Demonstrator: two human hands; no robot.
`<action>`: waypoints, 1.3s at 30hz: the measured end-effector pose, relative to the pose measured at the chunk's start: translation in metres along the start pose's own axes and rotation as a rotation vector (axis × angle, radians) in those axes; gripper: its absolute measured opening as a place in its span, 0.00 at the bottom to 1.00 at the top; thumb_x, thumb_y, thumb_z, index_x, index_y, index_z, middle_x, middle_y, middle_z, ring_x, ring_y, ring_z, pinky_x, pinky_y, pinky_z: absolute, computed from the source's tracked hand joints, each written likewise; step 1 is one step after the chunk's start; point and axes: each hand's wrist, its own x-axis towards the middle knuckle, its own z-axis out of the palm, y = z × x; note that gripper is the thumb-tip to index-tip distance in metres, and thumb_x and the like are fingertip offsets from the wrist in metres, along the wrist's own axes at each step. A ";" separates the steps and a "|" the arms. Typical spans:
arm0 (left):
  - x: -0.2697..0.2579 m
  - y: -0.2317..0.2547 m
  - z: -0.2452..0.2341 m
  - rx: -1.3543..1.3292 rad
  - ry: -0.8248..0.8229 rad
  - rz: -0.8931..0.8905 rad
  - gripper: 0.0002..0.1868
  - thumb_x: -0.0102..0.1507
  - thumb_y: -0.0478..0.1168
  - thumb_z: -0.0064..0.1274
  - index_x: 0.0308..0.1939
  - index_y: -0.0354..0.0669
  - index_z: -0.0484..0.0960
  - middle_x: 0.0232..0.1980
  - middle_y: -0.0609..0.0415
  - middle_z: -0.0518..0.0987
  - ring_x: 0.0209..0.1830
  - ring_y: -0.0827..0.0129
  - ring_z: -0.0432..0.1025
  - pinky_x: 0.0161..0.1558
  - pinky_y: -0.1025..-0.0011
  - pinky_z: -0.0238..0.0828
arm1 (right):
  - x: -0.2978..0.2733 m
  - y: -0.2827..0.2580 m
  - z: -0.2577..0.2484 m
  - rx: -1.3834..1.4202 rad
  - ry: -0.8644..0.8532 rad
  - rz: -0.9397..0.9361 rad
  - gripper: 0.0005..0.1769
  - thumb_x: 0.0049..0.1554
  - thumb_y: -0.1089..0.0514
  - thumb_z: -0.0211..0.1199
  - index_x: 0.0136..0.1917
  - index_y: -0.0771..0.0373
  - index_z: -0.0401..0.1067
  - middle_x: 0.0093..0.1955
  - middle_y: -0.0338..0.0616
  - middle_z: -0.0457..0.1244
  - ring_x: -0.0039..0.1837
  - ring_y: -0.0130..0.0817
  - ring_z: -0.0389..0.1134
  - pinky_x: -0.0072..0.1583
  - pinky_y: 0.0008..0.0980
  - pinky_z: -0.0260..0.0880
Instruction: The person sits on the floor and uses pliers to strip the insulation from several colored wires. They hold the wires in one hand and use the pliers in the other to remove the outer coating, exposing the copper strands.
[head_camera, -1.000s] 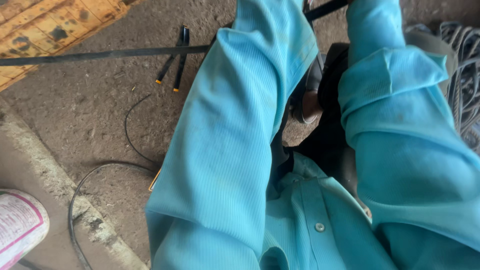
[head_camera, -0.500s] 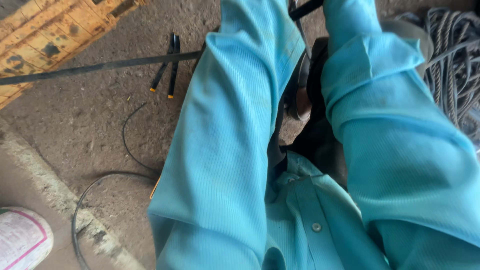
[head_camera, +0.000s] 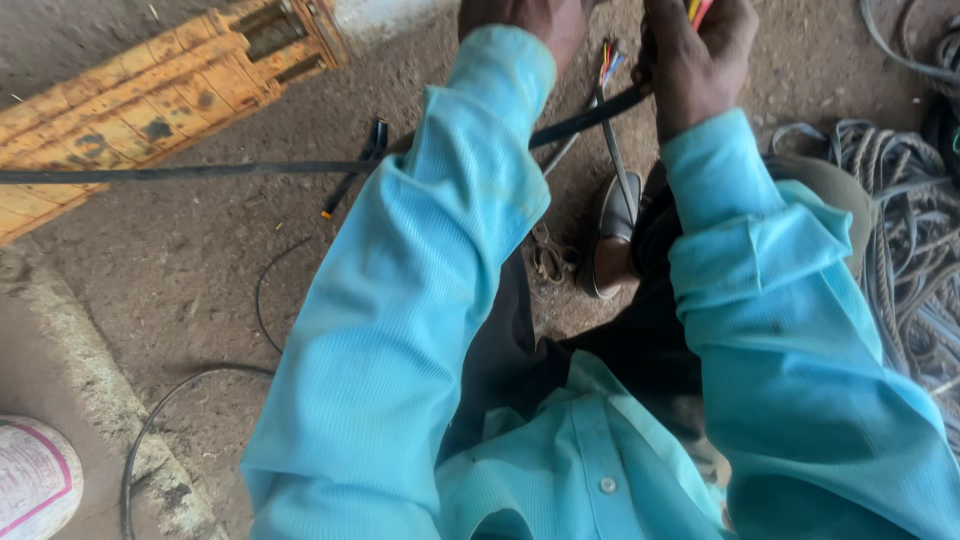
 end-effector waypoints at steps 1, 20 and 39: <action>0.000 0.002 -0.003 -0.024 -0.047 -0.028 0.17 0.66 0.45 0.53 0.54 0.39 0.74 0.35 0.45 0.82 0.26 0.62 0.81 0.27 0.63 0.81 | -0.004 -0.007 0.000 -0.008 -0.031 0.008 0.11 0.74 0.59 0.65 0.58 0.64 0.64 0.41 0.40 0.64 0.38 0.26 0.65 0.40 0.29 0.67; -0.072 0.030 -0.024 -0.495 -0.061 -0.115 0.17 0.65 0.41 0.57 0.54 0.35 0.76 0.46 0.36 0.82 0.47 0.43 0.79 0.49 0.52 0.75 | -0.043 -0.084 0.041 0.202 -0.021 0.271 0.14 0.72 0.61 0.61 0.70 0.62 0.66 0.42 0.38 0.66 0.38 0.19 0.62 0.40 0.18 0.59; -0.060 0.045 -0.030 -0.400 -0.156 -0.125 0.11 0.64 0.38 0.55 0.44 0.36 0.72 0.40 0.39 0.80 0.41 0.45 0.79 0.41 0.50 0.73 | -0.041 -0.078 0.038 0.256 -0.002 0.291 0.16 0.72 0.63 0.60 0.71 0.66 0.66 0.53 0.40 0.68 0.46 0.20 0.69 0.46 0.18 0.67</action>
